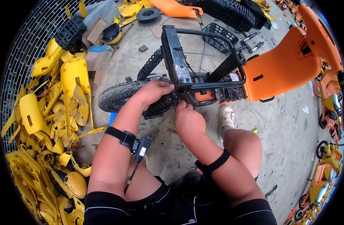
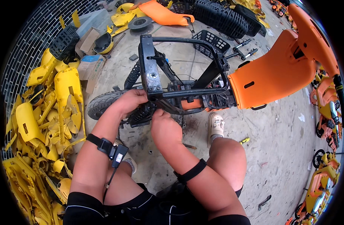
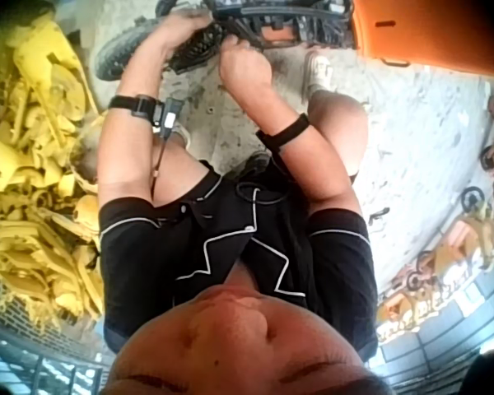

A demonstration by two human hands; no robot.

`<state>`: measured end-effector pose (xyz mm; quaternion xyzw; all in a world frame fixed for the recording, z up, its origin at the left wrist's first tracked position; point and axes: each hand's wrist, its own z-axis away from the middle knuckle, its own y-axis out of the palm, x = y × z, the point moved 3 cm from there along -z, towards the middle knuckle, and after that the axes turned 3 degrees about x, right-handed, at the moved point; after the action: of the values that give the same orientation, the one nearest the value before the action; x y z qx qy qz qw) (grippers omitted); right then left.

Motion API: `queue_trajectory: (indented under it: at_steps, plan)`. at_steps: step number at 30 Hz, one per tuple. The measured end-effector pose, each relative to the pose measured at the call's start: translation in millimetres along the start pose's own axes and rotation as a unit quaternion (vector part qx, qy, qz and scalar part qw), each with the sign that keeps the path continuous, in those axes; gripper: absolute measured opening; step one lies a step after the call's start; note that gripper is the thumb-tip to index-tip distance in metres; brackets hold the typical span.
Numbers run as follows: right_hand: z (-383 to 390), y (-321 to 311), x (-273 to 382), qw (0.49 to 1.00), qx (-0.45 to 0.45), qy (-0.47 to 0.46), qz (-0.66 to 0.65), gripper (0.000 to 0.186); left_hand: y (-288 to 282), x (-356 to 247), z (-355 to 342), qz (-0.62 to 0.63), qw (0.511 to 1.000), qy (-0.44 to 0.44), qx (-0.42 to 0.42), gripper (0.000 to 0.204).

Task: The person is repairing a scooter by tightening bolts on the rear wheel assembly using a wrench. They repeatedly adjust the wheel and suspension components while working in a cluttered workshop.

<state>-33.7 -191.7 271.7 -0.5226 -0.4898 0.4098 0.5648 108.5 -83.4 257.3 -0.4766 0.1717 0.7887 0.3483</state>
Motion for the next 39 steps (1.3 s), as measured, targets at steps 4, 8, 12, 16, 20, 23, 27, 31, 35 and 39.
queue_trajectory:
  at_steps: [4,8,12,16,20,23,27,31,35,39]
  plan:
    - [1,-1,1,1.000,-0.005,-0.005,0.025,0.012,1,-6,6,-0.002,1.000,-0.011,0.005,0.041]
    - [2,-1,3,0.998,-0.007,-0.004,0.065,0.013,0,-3,3,-0.003,1.000,-0.011,0.012,0.040]
    - [3,-3,4,0.993,-0.039,-0.024,0.105,0.013,-1,0,1,0.012,0.999,-0.027,0.017,0.040]
    - [3,-4,-1,1.000,-0.006,-0.015,0.003,0.016,0,0,1,0.010,1.000,-0.026,-0.003,0.040]
    - [17,5,0,0.981,0.095,-0.015,-0.171,0.021,1,0,1,0.022,0.999,-0.024,0.006,0.040]
    - [20,28,-2,0.819,0.191,0.107,-0.530,0.025,1,-1,-1,0.011,1.000,-0.022,0.007,0.040]
    - [13,22,-4,0.552,0.278,0.214,-0.756,0.030,1,-2,2,0.008,0.999,-0.029,0.014,0.041]
    - [11,14,-1,0.495,0.266,0.224,-0.796,0.029,0,0,1,0.004,1.000,-0.020,0.012,0.042]
    - [11,15,2,0.457,0.251,0.237,-0.819,0.028,0,0,1,0.000,1.000,-0.013,0.012,0.043]
    - [12,12,4,0.414,0.243,0.239,-0.844,0.029,1,0,2,0.009,1.000,-0.017,0.011,0.043]
